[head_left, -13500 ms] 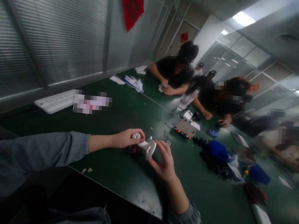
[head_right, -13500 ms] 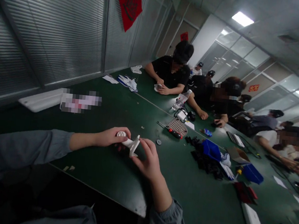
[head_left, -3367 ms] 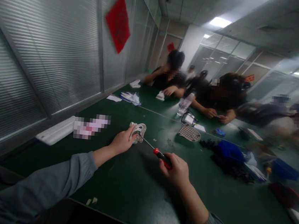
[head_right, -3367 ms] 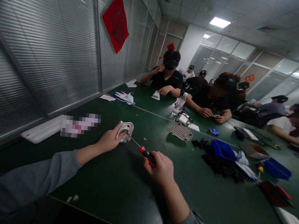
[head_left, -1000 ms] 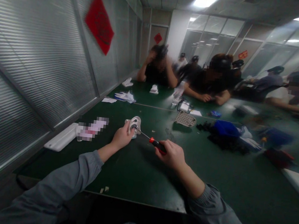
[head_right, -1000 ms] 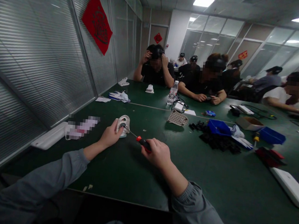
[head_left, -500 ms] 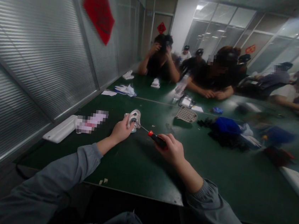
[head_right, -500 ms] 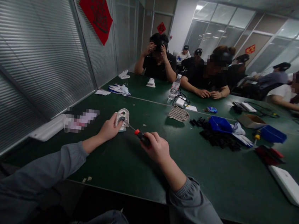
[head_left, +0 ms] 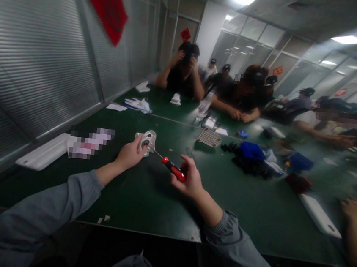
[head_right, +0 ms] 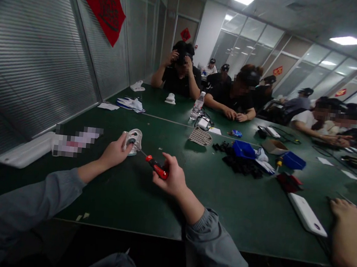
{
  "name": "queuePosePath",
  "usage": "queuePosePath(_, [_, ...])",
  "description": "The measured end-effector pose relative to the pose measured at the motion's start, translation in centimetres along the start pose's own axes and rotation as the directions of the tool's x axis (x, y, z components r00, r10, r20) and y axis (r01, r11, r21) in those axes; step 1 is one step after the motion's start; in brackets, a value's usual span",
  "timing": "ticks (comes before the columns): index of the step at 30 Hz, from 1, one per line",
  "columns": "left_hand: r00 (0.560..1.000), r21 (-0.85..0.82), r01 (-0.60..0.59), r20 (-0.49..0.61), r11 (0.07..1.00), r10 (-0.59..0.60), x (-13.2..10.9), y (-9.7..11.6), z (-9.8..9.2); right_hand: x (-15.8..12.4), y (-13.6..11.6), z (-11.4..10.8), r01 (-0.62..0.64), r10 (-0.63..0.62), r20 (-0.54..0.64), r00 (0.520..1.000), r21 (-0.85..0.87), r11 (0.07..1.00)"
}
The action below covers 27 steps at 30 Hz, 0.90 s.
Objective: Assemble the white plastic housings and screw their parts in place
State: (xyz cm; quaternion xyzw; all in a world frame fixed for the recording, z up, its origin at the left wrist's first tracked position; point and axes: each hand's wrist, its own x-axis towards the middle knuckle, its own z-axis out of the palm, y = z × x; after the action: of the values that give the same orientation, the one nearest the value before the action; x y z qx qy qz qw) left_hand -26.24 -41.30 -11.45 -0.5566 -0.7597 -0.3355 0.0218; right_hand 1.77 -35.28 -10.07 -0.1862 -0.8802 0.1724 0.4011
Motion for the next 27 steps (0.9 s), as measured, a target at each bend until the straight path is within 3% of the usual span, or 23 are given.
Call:
queuePosePath(4, [1.0, -0.015, -0.008, -0.003, 1.0, 0.008, 0.0, 0.2, -0.3, 0.0, -0.3, 0.1, -0.066, 0.069, 0.122, 0.99, -0.022, 0.998])
queuePosePath(9, [1.0, -0.006, -0.024, 0.006, 1.0, 0.024, -0.1, 0.5, -0.6, 0.0, 0.2, 0.2, -0.182, 0.184, 0.045, 0.982, -0.059, 0.982])
queuePosePath(13, [1.0, 0.029, -0.025, 0.014, 0.999, 0.025, -0.1, 0.5, -0.7, -0.1, 0.2, 0.3, -0.111, 0.113, -0.063, 0.992, 0.023, 0.994])
queuePosePath(19, [0.999, 0.052, -0.037, 0.007, 0.998, 0.037, -0.3, 0.5, -0.4, -0.5, -0.4, 0.0, -0.02, 0.02, 0.082, 0.996, 0.004, 1.0])
queuePosePath(24, [0.999, 0.055, -0.041, 0.006, 0.998, 0.041, -0.4, 0.5, -0.4, -0.4, -0.8, 0.3, -0.035, 0.032, -0.054, 0.998, -0.043, 0.998])
queuePosePath(27, [1.0, 0.062, -0.025, 0.002, 0.998, 0.025, -0.4, 0.6, -0.4, -0.2, -1.1, 0.3, -0.01, 0.009, -0.019, 1.0, -0.063, 0.998])
